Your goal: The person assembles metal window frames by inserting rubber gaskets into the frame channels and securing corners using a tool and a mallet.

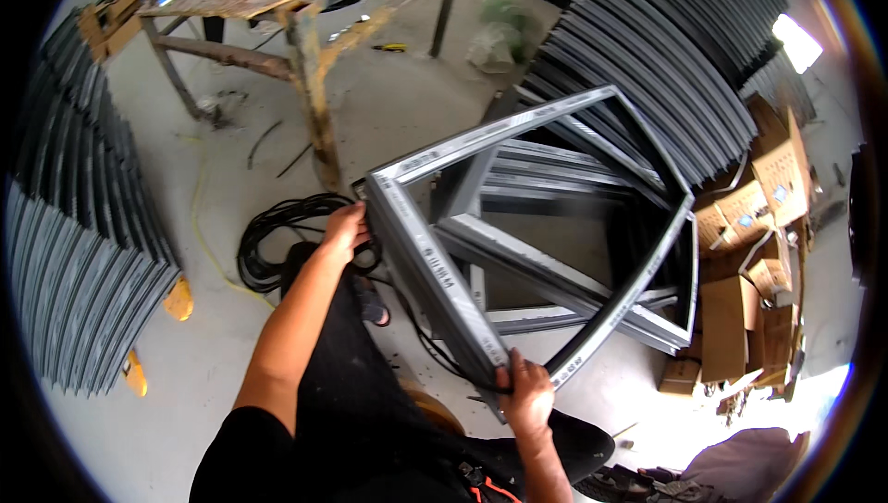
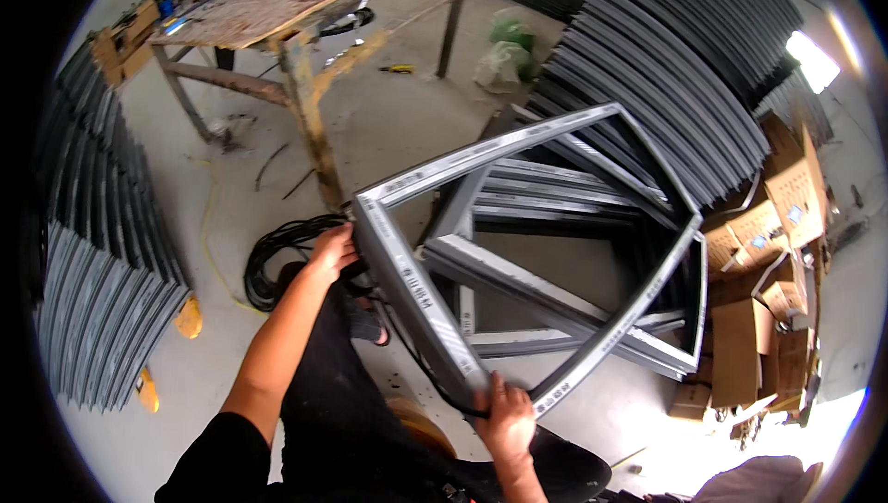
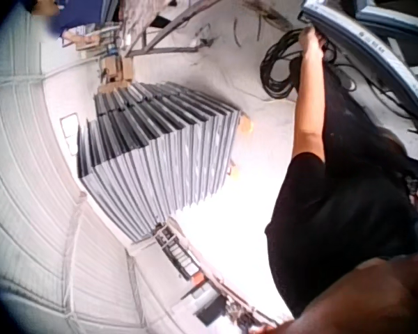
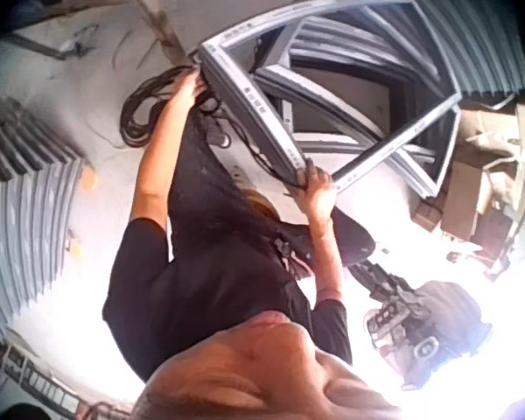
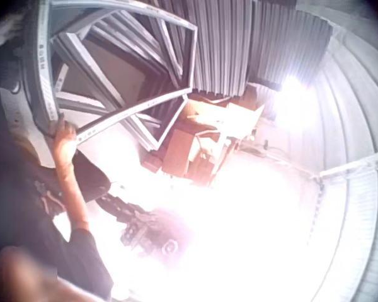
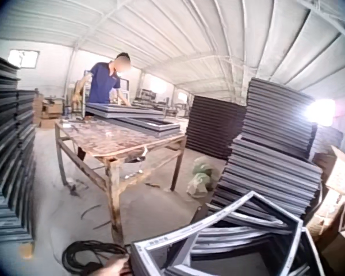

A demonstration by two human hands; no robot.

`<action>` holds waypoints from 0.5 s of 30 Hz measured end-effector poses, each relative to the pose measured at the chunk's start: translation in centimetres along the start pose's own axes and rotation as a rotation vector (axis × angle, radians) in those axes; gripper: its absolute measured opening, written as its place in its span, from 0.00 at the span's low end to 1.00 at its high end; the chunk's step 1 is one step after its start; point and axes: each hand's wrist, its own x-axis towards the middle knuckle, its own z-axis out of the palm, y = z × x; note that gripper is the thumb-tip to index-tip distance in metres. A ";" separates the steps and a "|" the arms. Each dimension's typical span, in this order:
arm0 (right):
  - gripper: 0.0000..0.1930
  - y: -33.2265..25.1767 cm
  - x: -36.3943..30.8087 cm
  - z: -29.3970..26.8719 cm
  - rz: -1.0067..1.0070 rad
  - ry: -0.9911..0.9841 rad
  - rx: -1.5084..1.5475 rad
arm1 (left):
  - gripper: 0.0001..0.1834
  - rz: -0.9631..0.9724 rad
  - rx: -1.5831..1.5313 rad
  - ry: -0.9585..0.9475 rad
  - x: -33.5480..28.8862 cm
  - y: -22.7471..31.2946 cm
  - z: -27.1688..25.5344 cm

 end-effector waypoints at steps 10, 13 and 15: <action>0.20 -4.5 3.1 2.1 0.091 0.117 0.120 | 0.17 0.058 0.164 0.027 7.2 4.2 0.5; 0.18 -4.6 4.8 2.5 0.163 0.135 0.124 | 0.18 0.072 0.292 0.060 8.5 5.4 4.0; 0.17 -3.5 5.1 2.0 0.202 0.147 0.111 | 0.19 0.053 0.325 0.022 8.8 5.8 6.4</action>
